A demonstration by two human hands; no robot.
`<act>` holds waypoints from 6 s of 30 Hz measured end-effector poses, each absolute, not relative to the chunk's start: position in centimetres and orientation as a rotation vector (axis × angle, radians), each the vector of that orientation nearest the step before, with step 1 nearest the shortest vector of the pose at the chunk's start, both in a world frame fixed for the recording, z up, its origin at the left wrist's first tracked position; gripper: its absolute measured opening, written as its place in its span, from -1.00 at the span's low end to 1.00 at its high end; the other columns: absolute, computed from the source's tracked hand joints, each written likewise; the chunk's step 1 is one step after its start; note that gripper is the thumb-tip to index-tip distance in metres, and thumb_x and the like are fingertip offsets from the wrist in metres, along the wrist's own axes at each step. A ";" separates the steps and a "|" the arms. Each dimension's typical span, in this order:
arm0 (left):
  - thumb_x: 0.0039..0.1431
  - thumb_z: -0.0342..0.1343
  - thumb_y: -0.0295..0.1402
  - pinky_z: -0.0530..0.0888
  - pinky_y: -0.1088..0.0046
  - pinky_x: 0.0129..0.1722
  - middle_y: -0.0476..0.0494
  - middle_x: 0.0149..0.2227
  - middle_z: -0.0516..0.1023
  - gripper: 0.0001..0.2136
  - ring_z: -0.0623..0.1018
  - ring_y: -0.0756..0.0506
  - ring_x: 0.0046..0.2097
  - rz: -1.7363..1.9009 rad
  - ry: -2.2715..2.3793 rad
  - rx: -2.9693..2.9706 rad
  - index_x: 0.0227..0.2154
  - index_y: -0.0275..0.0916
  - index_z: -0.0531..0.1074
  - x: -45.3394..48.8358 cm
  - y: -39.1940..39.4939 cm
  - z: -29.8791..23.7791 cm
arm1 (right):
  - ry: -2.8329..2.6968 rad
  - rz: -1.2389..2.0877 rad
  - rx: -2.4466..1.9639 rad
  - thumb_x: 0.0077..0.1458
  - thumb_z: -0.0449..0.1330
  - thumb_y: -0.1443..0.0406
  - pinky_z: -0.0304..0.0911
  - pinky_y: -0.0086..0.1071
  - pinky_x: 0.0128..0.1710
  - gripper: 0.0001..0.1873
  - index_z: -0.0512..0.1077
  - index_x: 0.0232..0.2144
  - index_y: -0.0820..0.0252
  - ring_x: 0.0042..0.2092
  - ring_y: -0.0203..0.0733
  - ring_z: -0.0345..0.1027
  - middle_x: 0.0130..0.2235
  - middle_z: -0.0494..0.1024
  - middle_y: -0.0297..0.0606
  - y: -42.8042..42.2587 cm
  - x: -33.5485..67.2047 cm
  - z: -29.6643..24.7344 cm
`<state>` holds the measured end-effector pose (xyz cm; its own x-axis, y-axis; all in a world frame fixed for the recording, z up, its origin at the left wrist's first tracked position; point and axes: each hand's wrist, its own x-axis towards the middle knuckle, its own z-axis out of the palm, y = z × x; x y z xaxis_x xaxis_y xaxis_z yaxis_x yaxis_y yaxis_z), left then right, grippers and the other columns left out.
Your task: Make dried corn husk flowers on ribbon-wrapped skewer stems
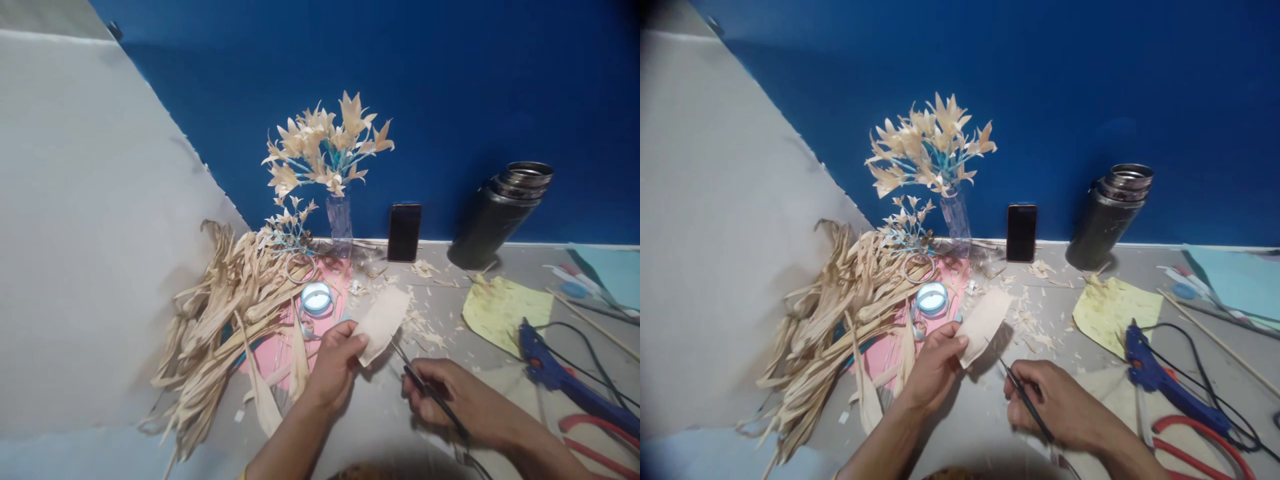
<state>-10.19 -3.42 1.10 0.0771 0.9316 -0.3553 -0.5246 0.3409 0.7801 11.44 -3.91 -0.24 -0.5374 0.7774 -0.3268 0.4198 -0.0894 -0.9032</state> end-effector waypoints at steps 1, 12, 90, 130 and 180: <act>-0.16 0.43 -0.28 0.32 0.54 -0.54 -0.04 -0.56 0.48 -0.72 0.38 0.06 -0.55 1.142 0.970 0.554 -0.52 -0.34 0.48 -10.1 -3.6 1.0 | -1.883 1.692 -1.285 -0.03 0.34 0.08 0.11 -0.45 -0.46 -0.70 0.50 -0.39 0.20 -0.45 -0.26 0.16 -0.51 0.39 -0.37 -4.0 11.4 -0.2; -0.03 0.34 0.06 0.37 0.53 -0.48 -0.03 -0.51 0.41 -0.54 0.39 0.03 -0.47 1.239 0.929 0.560 -0.47 -0.33 0.48 -9.8 -4.2 1.5 | -1.778 1.846 -1.203 0.00 0.26 -0.17 -0.10 -0.43 -0.53 -0.46 0.36 -0.50 0.20 -0.49 -0.32 0.03 -0.56 0.26 -0.42 -4.0 10.7 -0.4; -0.12 0.18 -0.34 0.23 0.53 -0.57 0.05 -0.69 0.38 -0.84 0.25 0.06 -0.66 0.968 1.086 0.851 -0.42 -0.26 0.42 -12.4 -4.9 -0.9 | -1.801 1.716 -1.496 -0.03 0.33 0.13 -0.11 -0.42 -0.58 -0.57 0.21 -0.69 0.13 -0.59 -0.35 0.08 -0.68 0.37 -0.40 -3.5 11.0 -0.6; 0.14 0.16 -0.23 0.41 0.48 -0.45 -0.13 -0.38 0.50 -0.77 0.51 -0.06 -0.38 1.005 1.150 1.032 -0.22 -0.26 0.50 -8.1 -4.0 1.4 | -0.995 1.571 -1.297 -0.24 0.44 0.17 0.02 -0.44 -0.53 -0.63 0.42 -0.41 0.22 -0.53 -0.35 0.13 -0.57 0.35 -0.46 -3.2 10.6 0.8; -0.14 0.46 -0.22 0.52 0.44 -0.35 0.02 -0.57 0.48 -0.60 0.64 -0.11 -0.44 1.249 1.091 0.616 -0.57 -0.26 0.30 -6.9 -2.9 2.7 | -1.625 1.741 -1.305 0.02 0.22 -0.19 0.01 -0.41 -0.53 -0.40 0.29 -0.66 0.15 -0.58 -0.32 0.13 -0.66 0.37 -0.35 -3.8 10.2 -0.2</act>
